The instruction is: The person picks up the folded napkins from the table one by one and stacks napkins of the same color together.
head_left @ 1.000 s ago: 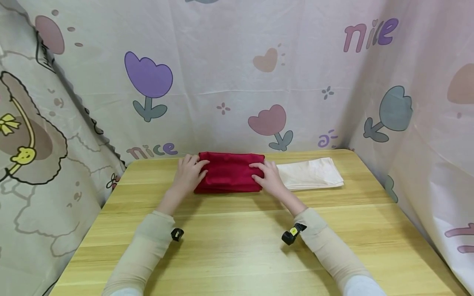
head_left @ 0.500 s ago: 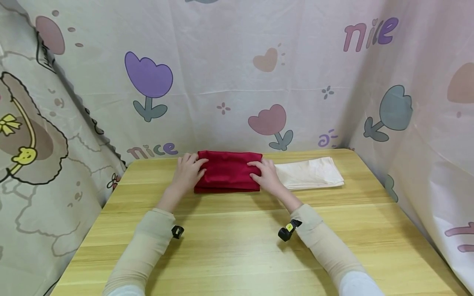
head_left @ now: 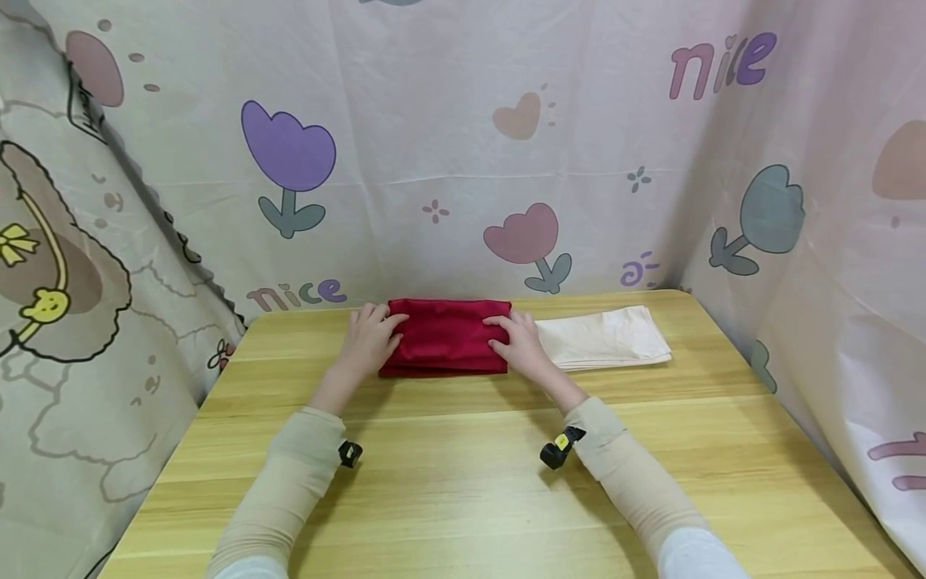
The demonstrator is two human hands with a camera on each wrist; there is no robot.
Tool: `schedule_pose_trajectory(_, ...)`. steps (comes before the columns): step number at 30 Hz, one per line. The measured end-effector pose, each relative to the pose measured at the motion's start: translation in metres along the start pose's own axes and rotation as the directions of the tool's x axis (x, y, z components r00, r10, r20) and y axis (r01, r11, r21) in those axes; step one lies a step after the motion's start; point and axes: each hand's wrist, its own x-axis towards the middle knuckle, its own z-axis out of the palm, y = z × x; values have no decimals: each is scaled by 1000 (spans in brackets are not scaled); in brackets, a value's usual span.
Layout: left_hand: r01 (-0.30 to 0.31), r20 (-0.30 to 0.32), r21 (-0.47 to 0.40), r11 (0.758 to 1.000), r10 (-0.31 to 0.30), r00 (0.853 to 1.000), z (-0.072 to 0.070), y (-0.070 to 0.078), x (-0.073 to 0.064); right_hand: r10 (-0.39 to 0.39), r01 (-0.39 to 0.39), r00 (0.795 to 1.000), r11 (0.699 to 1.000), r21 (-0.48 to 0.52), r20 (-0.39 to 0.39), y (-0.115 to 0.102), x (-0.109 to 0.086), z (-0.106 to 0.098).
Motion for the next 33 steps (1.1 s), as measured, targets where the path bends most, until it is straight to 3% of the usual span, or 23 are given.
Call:
schedule_pose_trajectory(18, 58, 49, -22, 998, -57, 997, 11, -1, -6, -13, 13, 999, 1000, -1, -44, 10, -1, 10)
schedule_pose_trajectory(33, 102, 155, -1, 995, -100, 983, 17, -4, -8, -105, 94, 993, 975, -202, -45, 12, -6, 13)
